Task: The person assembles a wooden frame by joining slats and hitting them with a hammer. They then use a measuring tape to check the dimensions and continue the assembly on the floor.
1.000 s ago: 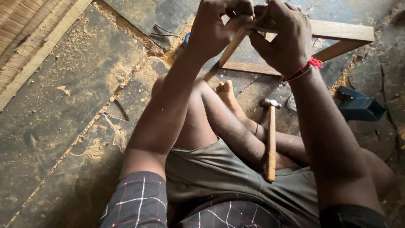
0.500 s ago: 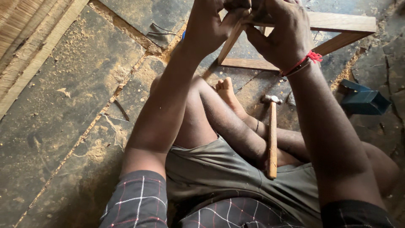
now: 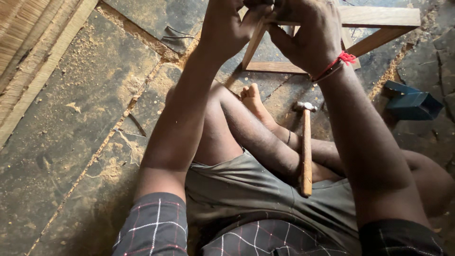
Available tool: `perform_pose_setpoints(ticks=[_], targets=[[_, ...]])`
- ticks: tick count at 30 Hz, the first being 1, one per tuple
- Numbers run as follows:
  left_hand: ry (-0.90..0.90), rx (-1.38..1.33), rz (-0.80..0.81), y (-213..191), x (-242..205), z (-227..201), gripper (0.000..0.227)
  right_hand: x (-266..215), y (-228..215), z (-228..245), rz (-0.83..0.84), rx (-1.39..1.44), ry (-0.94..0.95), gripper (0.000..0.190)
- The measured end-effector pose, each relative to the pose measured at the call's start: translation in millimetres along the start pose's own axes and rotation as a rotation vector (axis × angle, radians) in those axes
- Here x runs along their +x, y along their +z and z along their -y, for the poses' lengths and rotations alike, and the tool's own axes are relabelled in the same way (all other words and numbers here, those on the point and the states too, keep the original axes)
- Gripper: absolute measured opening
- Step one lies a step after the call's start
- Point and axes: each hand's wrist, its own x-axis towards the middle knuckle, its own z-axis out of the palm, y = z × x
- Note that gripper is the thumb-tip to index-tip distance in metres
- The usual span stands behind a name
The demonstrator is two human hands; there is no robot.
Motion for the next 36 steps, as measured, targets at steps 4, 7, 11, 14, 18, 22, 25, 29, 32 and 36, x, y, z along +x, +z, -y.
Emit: perform_pose_setpoints(ticks=[4,7,11,14,18,22,25,29,32,36], targets=[[0.020,-0.079,-0.002,1,-2,-1,0.014,-3,0,-1,-0.005,-0.045,-0.032,0.016],[0.006,-0.194,0.019,-2,2,-8,0.016,-2,0,-1,-0.021,0.047,-0.047,0.015],[0.029,-0.045,0.023,-9,6,-20,0.015,-7,1,0,-0.123,-0.061,-0.116,0.010],[0.024,-0.015,0.026,-11,10,-27,0.013,-25,8,2,-0.330,-0.213,-0.227,0.010],[0.000,-0.084,0.015,-12,10,-33,0.015,-103,11,14,-0.307,-0.092,0.084,0.019],[-0.020,-0.085,-0.001,-12,12,-31,0.017,-207,6,37,0.124,-0.240,0.595,0.038],[-0.019,-0.122,0.007,-11,13,-29,0.018,-271,11,69,0.458,-0.218,0.833,0.057],[0.028,-0.097,0.004,-11,13,-28,0.020,-313,22,73,0.224,0.011,0.830,0.057],[-0.024,-0.014,0.006,-14,14,-32,0.026,-313,18,54,0.039,1.153,1.410,0.051],[-0.057,-0.128,0.008,-14,12,-40,0.043,-289,-31,71,0.143,0.902,1.133,0.056]])
